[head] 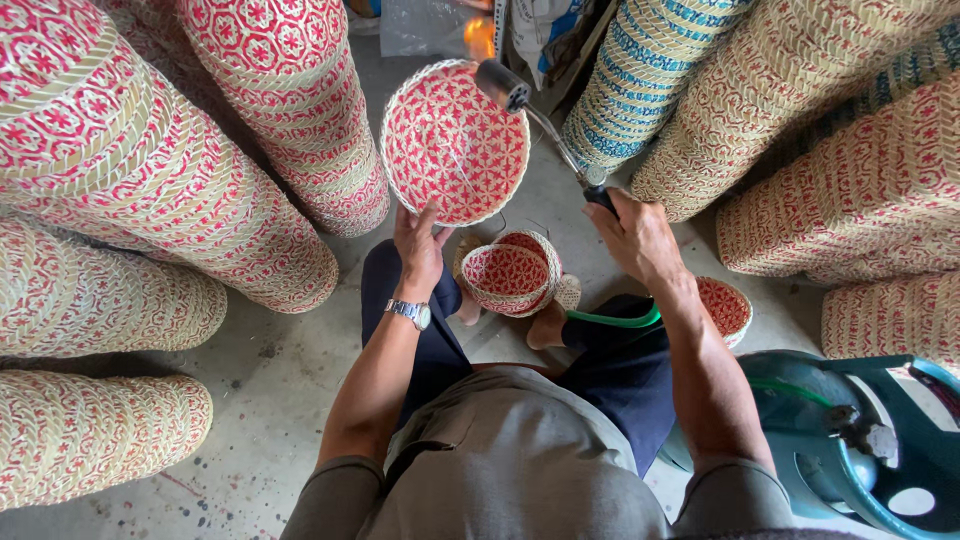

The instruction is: The person uses a blowtorch to apply heat to the surface of woven baskets. They pick up each basket, rotate it while applying the flame to the exterior and interior, and then place it back into a stack.

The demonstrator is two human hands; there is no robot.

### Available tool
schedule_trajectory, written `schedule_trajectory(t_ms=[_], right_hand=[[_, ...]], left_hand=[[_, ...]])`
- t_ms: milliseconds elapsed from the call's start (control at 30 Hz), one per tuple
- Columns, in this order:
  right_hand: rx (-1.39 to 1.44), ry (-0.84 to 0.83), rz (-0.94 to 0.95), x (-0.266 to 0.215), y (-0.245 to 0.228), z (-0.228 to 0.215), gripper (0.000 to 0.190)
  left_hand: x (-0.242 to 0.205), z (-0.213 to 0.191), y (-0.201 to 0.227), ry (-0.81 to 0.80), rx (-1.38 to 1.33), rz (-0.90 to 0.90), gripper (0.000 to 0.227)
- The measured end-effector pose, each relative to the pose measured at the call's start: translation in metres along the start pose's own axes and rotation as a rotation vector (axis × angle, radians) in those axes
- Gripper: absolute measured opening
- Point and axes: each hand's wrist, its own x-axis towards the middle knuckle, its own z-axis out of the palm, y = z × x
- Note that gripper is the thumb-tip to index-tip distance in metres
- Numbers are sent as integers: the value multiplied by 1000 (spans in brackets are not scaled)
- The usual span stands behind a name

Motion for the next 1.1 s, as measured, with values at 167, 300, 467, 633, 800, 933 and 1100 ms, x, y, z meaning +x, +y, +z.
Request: schedule_trajectory(t_ms=[167, 300, 467, 633, 800, 933, 1100], right_hand=[[29, 1, 16, -14, -3, -2, 24], [87, -91, 188, -42, -1, 3, 26], [96, 38, 78, -34, 3, 25, 25], [23, -77, -32, -13, 2, 47, 30], [-10, 64, 23, -33, 8, 55, 30], [-79, -68, -17, -49, 6, 48, 31], [120, -88, -68, -30, -12, 59, 27]], left_hand=[[-2, 6, 8, -10, 19, 21, 49], [3, 7, 22, 3, 2, 35, 56], [-3, 16, 6, -15, 47, -4, 55], [-8, 27, -9, -69, -14, -29, 57], [-4, 18, 3, -49, 57, 24, 65], [3, 20, 17, -116, 88, 102, 72], [-3, 26, 9, -86, 143, 43, 72]])
